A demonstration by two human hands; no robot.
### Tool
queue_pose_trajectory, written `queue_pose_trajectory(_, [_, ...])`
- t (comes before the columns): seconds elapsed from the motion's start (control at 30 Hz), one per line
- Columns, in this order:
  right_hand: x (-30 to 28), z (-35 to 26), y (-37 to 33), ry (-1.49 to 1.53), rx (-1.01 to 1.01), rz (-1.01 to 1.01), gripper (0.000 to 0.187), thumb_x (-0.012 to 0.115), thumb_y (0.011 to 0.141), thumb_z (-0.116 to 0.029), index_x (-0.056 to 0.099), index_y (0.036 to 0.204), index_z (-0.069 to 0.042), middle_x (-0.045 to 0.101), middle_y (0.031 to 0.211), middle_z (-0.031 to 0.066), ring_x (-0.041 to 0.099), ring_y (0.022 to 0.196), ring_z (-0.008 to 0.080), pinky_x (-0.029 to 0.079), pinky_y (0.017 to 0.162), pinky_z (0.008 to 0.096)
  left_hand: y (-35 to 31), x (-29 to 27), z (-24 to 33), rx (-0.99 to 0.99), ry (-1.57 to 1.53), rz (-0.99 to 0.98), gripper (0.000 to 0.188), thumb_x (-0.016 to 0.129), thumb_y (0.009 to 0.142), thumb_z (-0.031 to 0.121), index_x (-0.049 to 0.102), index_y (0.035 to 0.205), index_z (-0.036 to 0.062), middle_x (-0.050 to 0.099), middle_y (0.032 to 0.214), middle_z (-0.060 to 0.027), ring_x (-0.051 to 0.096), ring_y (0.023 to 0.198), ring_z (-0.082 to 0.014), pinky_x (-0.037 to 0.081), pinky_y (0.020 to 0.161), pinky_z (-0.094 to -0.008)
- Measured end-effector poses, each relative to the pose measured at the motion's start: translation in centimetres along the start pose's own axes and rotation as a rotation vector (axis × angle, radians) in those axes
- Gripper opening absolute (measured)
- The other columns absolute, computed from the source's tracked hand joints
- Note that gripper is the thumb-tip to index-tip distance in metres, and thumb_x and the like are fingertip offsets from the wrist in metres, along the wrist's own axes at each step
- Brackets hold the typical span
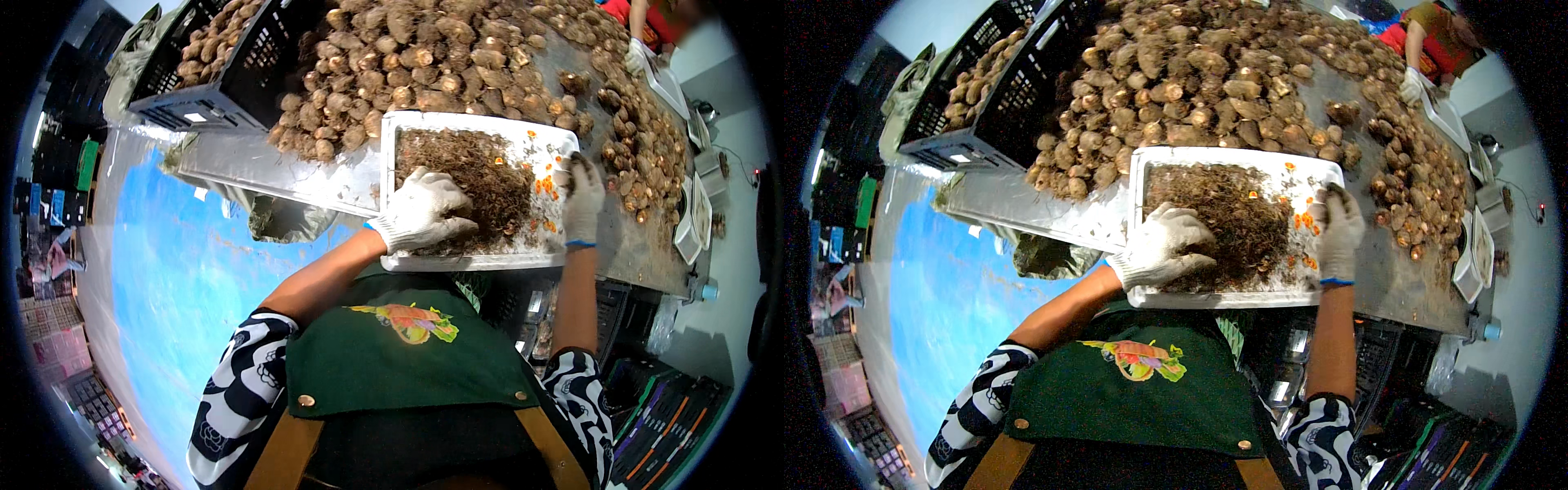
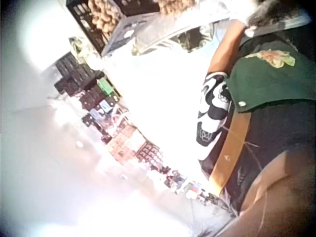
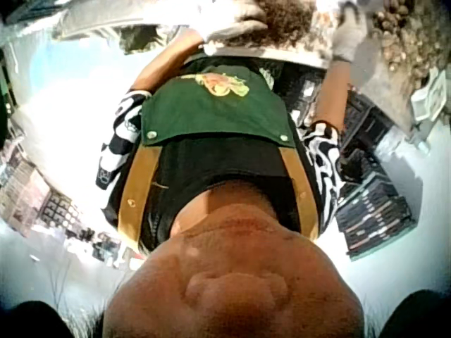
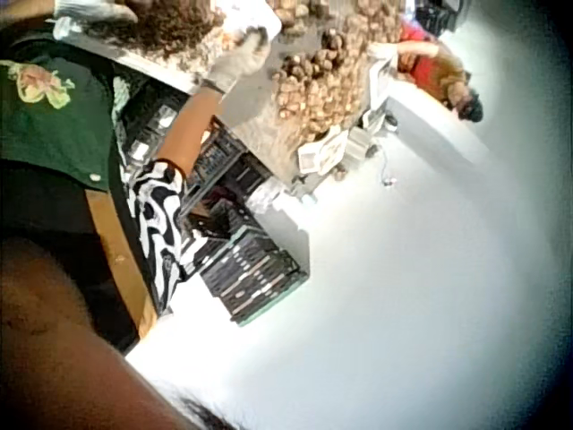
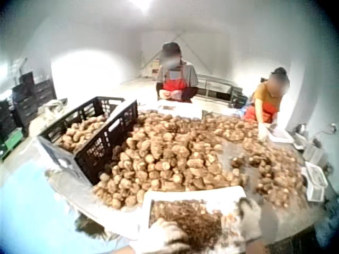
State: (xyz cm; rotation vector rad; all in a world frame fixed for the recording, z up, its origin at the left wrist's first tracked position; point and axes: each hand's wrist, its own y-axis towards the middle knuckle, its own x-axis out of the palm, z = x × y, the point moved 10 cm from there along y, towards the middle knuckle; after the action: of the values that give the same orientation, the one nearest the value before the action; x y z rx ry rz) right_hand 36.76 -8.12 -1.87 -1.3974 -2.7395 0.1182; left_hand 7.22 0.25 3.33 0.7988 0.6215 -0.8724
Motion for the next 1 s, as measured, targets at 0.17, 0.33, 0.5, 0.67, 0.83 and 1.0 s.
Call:
queue_pose_trajectory(0.17, [9.8, -1.0, -5.1, 0.097, -0.138, -0.361, 0.022, 0.057, 0.093, -0.014, 0.063, 0.111, -0.002, 0.07, 0.094, 0.0101, 0.068, 0.072, 0.0143, 0.057, 0.065, 0.027, -0.2, -3.7, -6.9, -0.296, -0.193, 0.1, 0.029, 0.068, 0.085, 0.029, 0.069, 0.106, 0.0092, 0.068, 0.093, -0.0135, 0.065, 0.095, -0.0269, 0.054, 0.082, -0.0376])
queue_pose_trajectory(0.33, [11.1, 1.0, -8.4, 0.119, -0.046, -0.304, 0.024, 0.056, 0.094, -0.014, 0.061, 0.112, 0.001, 0.069, 0.092, 0.0106, 0.067, 0.071, 0.016, 0.056, 0.066, 0.0278, -0.7, -11.3, -18.8, -0.572, 0.558, 0.159, 0.043, 0.069, 0.079, 0.02, 0.062, 0.121, 0.0151, 0.062, 0.116, -0.0114, 0.06, 0.103, -0.0271, 0.052, 0.086, -0.039])
queue_pose_trajectory(0.5, [10.7, 1.0, -10.5, 0.024, -0.009, -0.225, 0.025, 0.059, 0.092, -0.012, 0.062, 0.11, 0.005, 0.068, 0.089, 0.0112, 0.066, 0.071, 0.0171, 0.054, 0.067, 0.0282, 0.0, -10.1, -23.4, -0.219, 0.765, 0.038, 0.032, 0.059, 0.076, 0.012, 0.069, 0.106, 0.0158, 0.064, 0.098, -0.0081, 0.06, 0.093, -0.0298, 0.046, 0.079, -0.0423])
queue_pose_trajectory(0.67, [9.7, 0.7, -11.2, 0.058, -0.006, -0.195, 0.026, 0.059, 0.092, -0.014, 0.061, 0.109, 0.006, 0.068, 0.089, 0.0112, 0.066, 0.072, 0.0168, 0.054, 0.068, 0.0285, 0.4, -11.9, -23.3, -0.387, 0.65, 0.146, 0.023, 0.058, 0.086, 0.018, 0.064, 0.106, 0.0089, 0.066, 0.098, -0.0161, 0.061, 0.096, -0.0338, 0.048, 0.083, -0.0429])
queue_pose_trajectory(0.83, [12.1, -0.4, -13.0, 0.074, -0.013, -0.301, 0.028, 0.055, 0.095, -0.016, 0.06, 0.113, 0.004, 0.068, 0.092, 0.0105, 0.066, 0.076, 0.0169, 0.055, 0.07, 0.0289, -1.6, -10.5, -19.2, -0.671, -0.901, 0.594, 0.035, 0.056, 0.096, 0.03, 0.058, 0.119, 0.0036, 0.065, 0.112, -0.0162, 0.063, 0.098, -0.028, 0.051, 0.084, -0.033])
queue_pose_trajectory(1.0, [17.1, -0.2, -15.2, 0.193, 0.036, -0.576, 0.043, 0.05, 0.099, -0.033, 0.055, 0.122, 0.003, 0.068, 0.098, 0.0121, 0.066, 0.084, 0.0184, 0.055, 0.073, 0.0317, -0.6, -2.1, -10.0, -0.491, -1.61, 0.405, 0.031, 0.048, 0.101, 0.023, 0.053, 0.124, 0.0028, 0.062, 0.117, -0.0081, 0.059, 0.106, -0.0166, 0.049, 0.091, -0.0331])
